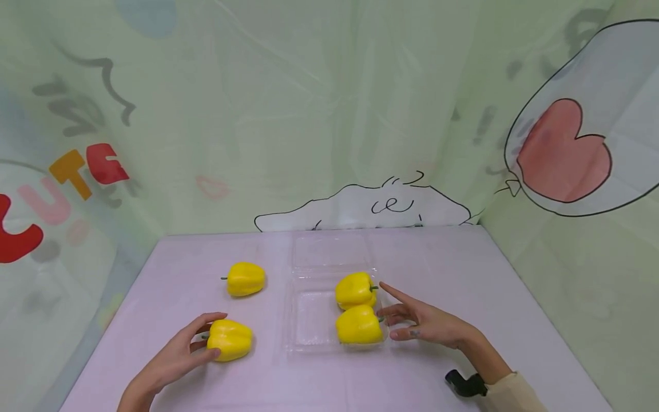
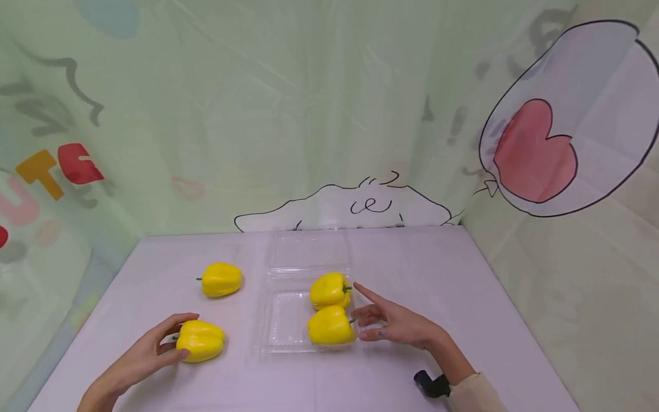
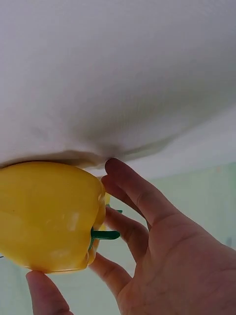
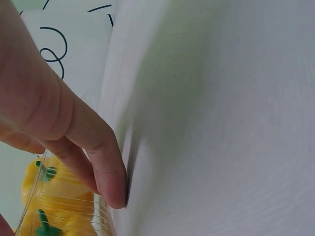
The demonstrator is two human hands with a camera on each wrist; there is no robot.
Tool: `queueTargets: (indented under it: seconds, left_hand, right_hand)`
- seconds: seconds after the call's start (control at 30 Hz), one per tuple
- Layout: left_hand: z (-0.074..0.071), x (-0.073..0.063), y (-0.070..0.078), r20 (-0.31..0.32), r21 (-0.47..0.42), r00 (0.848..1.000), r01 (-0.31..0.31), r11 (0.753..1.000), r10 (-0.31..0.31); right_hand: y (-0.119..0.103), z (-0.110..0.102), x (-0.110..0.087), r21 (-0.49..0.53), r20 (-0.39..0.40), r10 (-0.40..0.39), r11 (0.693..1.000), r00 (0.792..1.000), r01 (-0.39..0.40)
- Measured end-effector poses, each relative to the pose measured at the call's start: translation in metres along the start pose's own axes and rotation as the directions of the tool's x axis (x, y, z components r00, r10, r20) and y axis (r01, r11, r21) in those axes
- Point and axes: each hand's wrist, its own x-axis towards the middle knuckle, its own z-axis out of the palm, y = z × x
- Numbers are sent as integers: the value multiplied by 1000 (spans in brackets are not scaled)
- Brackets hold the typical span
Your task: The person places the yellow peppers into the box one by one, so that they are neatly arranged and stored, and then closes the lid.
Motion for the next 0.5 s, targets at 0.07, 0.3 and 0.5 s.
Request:
queueTargets:
  seconds: [0.07, 0.3, 0.5]
  left_hand:
    - [0, -1, 0, -1, -9, 1000, -2, 1000, 2]
    - [0, -1, -3, 4, -15, 1000, -26, 1000, 26]
    - [2, 0, -5, -6, -31, 1000, -6, 999, 6]
  right_hand:
    - [0, 0, 0, -1, -2, -1, 1000, 1000, 1]
    - [1, 0, 0, 7, -9, 7, 1000, 1000, -7]
    - [0, 1, 0, 1, -15, 9, 1000, 1000, -9]
